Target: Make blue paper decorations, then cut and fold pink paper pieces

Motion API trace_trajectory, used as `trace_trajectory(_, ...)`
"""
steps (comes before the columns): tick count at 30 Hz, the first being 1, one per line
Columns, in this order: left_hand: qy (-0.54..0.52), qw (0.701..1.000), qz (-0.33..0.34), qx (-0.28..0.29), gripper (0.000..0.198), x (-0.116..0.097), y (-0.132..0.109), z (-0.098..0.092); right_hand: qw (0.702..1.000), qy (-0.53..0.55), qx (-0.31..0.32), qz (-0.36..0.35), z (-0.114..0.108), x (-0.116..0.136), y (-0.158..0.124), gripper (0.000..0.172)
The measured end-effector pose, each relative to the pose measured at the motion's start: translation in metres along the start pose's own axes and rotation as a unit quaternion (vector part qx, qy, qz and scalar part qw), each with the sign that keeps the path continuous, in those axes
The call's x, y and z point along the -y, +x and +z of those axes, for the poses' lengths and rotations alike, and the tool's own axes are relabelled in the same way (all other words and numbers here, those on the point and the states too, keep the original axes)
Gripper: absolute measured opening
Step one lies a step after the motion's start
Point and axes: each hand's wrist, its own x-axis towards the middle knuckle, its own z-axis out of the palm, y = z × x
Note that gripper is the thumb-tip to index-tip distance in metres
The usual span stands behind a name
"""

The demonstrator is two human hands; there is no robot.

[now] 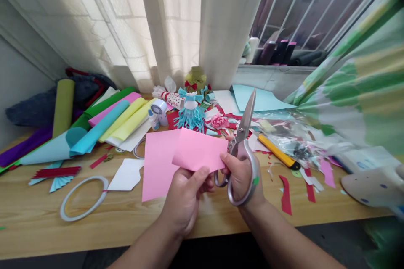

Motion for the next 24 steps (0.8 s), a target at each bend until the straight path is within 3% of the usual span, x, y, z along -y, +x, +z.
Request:
trace_trajectory(4, 0.016, 0.997, 0.015, -0.079, 0.016, -0.008, 0.004, 0.0, 0.994, -0.009, 0.105, -0.014, -0.014, -0.006, -0.014, 0.032)
trace_trajectory(7, 0.015, 0.995, 0.022, -0.101, 0.016, -0.018, 0.005, -0.008, 0.977, 0.023, 0.21, 0.004, -0.04, -0.014, -0.03, 0.054)
trace_trajectory(13, -0.004, 0.992, 0.021, -0.123, 0.014, -0.032, 0.003, -0.017, 0.938, 0.051, 0.316, 0.133, -0.096, -0.029, -0.057, 0.075)
trace_trajectory(16, -0.002, 0.993, 0.018, -0.119, 0.015, -0.035, 0.001, -0.015, 0.905, 0.037, 0.362, 0.221, -0.109, -0.044, -0.056, 0.084)
trace_trajectory(19, 0.002, 0.993, 0.025, -0.113, 0.02, -0.036, -0.002, -0.012, 0.871, 0.015, 0.381, 0.309, -0.114, -0.06, -0.052, 0.078)
trace_trajectory(21, 0.003, 0.994, 0.029, -0.105, 0.024, -0.037, -0.003, -0.01, 0.869, 0.01, 0.404, 0.286, -0.114, -0.064, -0.051, 0.089)
trace_trajectory(24, 0.006, 0.996, 0.023, -0.087, 0.025, -0.037, -0.004, -0.01, 0.889, -0.03, 0.422, 0.175, -0.113, -0.055, -0.055, 0.104)
